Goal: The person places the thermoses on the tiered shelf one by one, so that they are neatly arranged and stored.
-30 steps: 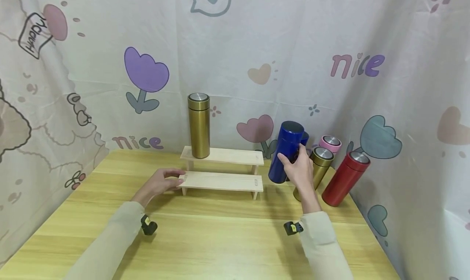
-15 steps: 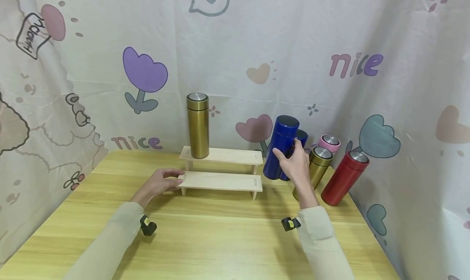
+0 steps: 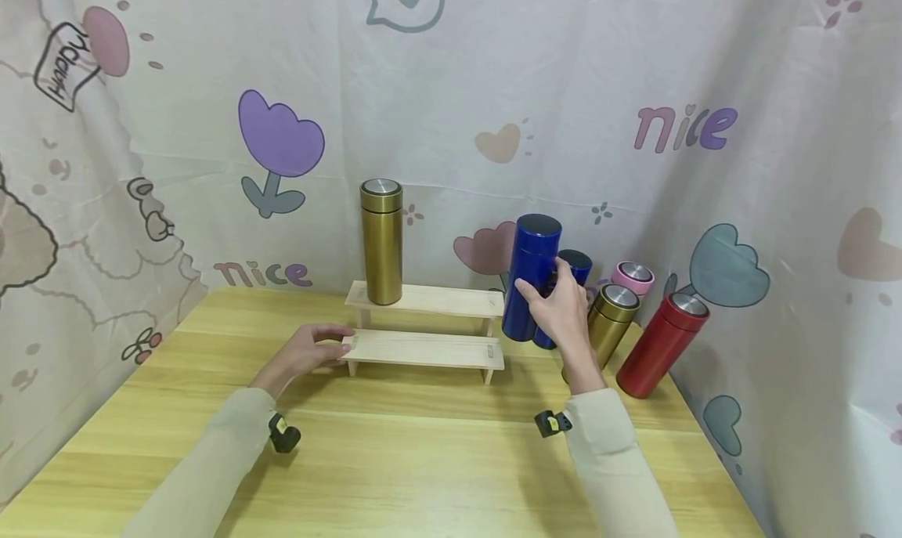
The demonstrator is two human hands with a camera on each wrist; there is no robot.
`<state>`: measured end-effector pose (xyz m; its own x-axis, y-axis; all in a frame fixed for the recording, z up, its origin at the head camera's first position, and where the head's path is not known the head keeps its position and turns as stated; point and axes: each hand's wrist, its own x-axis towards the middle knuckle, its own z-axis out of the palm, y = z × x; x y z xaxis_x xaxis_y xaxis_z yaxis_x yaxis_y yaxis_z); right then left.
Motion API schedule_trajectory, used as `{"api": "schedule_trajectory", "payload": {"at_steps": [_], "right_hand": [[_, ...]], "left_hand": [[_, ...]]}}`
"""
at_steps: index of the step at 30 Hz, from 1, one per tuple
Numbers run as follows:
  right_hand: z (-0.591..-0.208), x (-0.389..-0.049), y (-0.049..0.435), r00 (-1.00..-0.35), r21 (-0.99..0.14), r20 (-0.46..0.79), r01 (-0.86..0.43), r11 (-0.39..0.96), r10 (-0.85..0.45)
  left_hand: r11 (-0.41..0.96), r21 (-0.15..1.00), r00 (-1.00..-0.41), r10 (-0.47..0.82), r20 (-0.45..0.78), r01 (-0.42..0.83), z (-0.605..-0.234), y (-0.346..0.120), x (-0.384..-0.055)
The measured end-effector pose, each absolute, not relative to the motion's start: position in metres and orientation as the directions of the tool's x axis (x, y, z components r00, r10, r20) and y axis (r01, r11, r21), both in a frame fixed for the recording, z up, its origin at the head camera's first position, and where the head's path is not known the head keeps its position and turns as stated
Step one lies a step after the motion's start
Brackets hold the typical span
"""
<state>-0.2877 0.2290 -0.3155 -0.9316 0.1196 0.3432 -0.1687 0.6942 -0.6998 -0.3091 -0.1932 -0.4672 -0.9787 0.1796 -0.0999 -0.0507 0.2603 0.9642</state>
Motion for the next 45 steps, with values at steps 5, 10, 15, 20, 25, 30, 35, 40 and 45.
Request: {"api": "schedule_trajectory", "payload": {"at_steps": [5, 10, 15, 20, 25, 30, 35, 40, 45], "right_hand": [[-0.311, -0.288, 0.227, -0.931, -0.691, 0.351, -0.182, 0.699, 0.104], [-0.306, -0.288, 0.224, -0.938, -0.700, 0.332, -0.171, 0.694, 0.103], [-0.300, -0.290, 0.219, -0.941, -0.694, 0.326, -0.172, 0.700, 0.093], [-0.299, -0.293, 0.214, -0.940, -0.703, 0.330, -0.184, 0.687, 0.086], [-0.299, -0.298, 0.209, -0.935, -0.717, 0.348, -0.216, 0.663, 0.072], [-0.297, -0.302, 0.202, -0.937, -0.728, 0.344, -0.226, 0.648, 0.061], [-0.296, -0.309, 0.193, -0.936, -0.740, 0.349, -0.242, 0.628, 0.050], [-0.296, -0.315, 0.185, -0.931, -0.746, 0.363, -0.272, 0.608, 0.029], [-0.295, -0.320, 0.175, -0.927, -0.734, 0.375, -0.287, 0.616, 0.016]], "left_hand": [[0.256, 0.966, -0.979, 0.180, -0.095, -0.047, -0.467, -0.193, -0.309], [0.253, 0.966, -0.979, 0.180, -0.100, -0.053, -0.467, -0.192, -0.309], [0.239, 0.969, -0.979, 0.177, -0.100, -0.056, -0.468, -0.193, -0.309], [0.229, 0.972, -0.980, 0.175, -0.097, -0.055, -0.469, -0.193, -0.309], [0.229, 0.972, -0.980, 0.175, -0.098, -0.056, -0.469, -0.193, -0.310], [0.235, 0.970, -0.979, 0.175, -0.102, -0.059, -0.468, -0.192, -0.309], [0.239, 0.970, -0.980, 0.177, -0.093, -0.049, -0.467, -0.193, -0.308], [0.232, 0.972, -0.979, 0.182, -0.090, -0.046, -0.467, -0.193, -0.308], [0.233, 0.971, -0.979, 0.182, -0.090, -0.046, -0.467, -0.193, -0.309]]}}
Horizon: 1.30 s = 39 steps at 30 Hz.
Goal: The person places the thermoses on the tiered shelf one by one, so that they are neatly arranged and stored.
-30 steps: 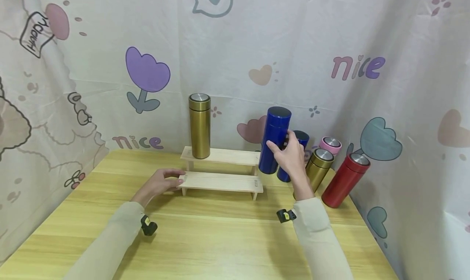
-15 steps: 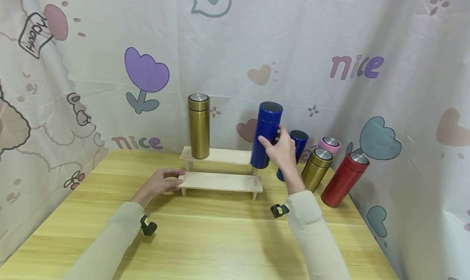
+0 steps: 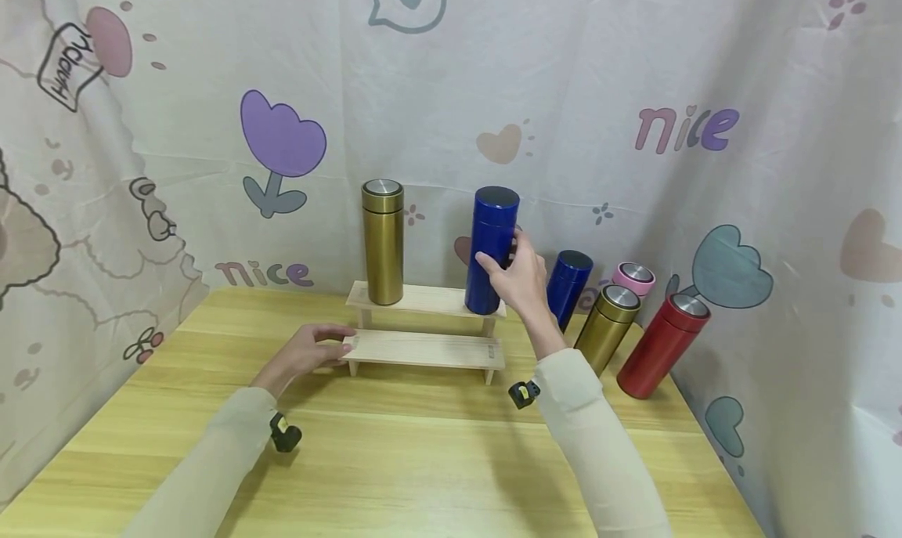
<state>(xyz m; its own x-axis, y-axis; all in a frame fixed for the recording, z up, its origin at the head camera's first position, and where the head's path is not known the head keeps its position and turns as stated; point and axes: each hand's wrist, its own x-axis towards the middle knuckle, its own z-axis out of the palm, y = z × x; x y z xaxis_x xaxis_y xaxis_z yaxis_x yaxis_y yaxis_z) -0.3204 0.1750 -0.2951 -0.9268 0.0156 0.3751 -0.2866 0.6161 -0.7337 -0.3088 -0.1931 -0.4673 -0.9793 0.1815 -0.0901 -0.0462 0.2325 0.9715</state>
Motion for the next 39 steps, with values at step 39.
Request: {"api": "schedule_trajectory", "payload": {"at_steps": [39], "right_hand": [[-0.292, -0.343, 0.121, -0.922, -0.750, 0.387, -0.333, 0.572, -0.030]], "left_hand": [[0.215, 0.975, -0.981, 0.171, -0.093, -0.055, -0.469, -0.193, -0.311]]}}
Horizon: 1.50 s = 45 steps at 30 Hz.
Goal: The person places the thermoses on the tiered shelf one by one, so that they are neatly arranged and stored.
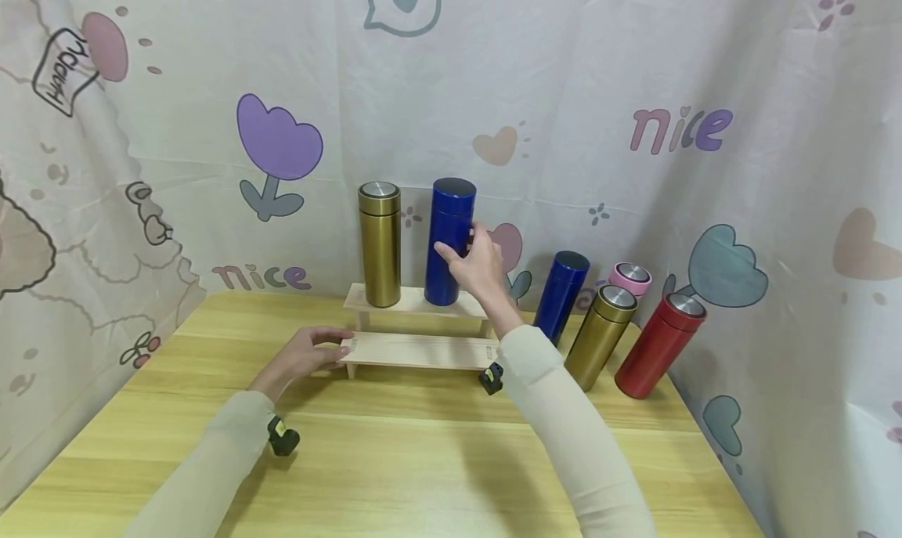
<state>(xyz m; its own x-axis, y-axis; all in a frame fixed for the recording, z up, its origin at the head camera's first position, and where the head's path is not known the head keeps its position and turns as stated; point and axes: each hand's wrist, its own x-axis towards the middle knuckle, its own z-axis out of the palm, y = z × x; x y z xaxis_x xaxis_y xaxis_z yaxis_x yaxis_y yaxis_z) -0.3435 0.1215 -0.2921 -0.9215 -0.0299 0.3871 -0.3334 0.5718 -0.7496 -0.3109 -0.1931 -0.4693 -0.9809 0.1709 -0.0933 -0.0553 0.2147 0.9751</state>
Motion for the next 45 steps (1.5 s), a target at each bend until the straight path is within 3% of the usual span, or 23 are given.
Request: {"api": "schedule_trajectory", "payload": {"at_steps": [45], "right_hand": [[-0.307, -0.357, 0.098, -0.924, -0.729, 0.379, -0.336, 0.597, -0.056]], "left_hand": [[0.218, 0.975, -0.979, 0.182, -0.091, -0.050, -0.470, -0.194, -0.311]]}}
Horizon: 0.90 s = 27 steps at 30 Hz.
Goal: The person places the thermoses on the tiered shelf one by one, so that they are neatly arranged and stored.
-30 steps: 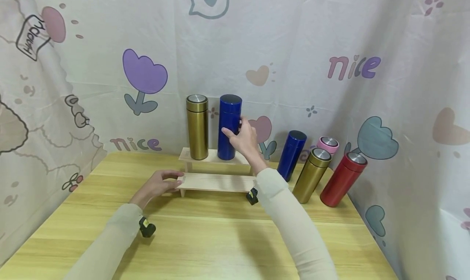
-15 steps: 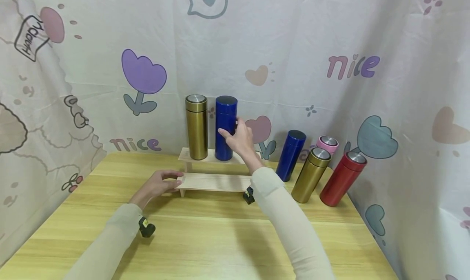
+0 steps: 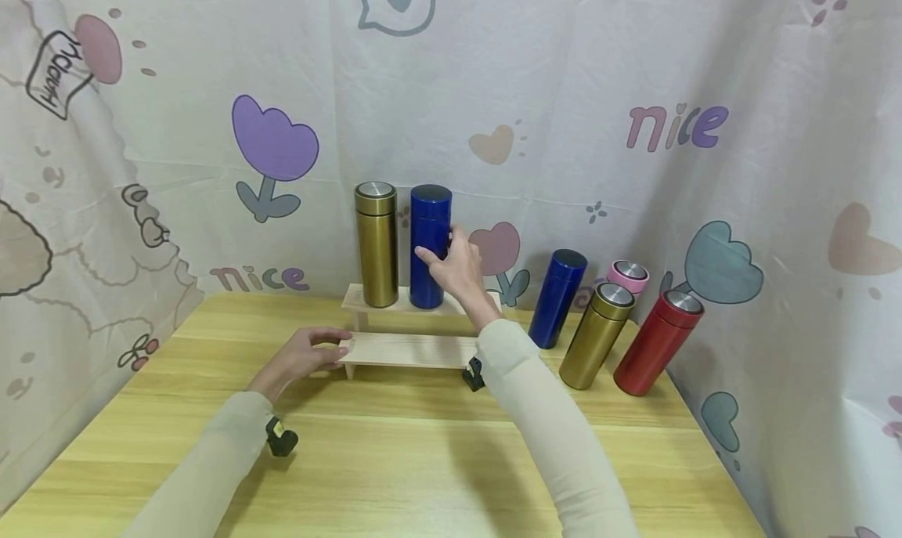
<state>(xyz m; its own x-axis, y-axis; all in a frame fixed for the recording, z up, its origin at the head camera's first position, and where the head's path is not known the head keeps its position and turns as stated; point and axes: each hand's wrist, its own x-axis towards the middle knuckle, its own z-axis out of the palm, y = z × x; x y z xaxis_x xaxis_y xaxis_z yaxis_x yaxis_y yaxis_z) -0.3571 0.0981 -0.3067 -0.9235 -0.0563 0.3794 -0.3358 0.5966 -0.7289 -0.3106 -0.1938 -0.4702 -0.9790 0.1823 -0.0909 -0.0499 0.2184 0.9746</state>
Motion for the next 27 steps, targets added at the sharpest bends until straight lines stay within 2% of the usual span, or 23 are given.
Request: {"api": "schedule_trajectory", "payload": {"at_steps": [27], "right_hand": [[-0.3086, -0.3573, 0.0962, -0.926, -0.736, 0.374, -0.330, 0.592, -0.052]], "left_hand": [[0.225, 0.973, -0.979, 0.187, -0.087, -0.043, -0.4690, -0.1934, -0.3095]]}}
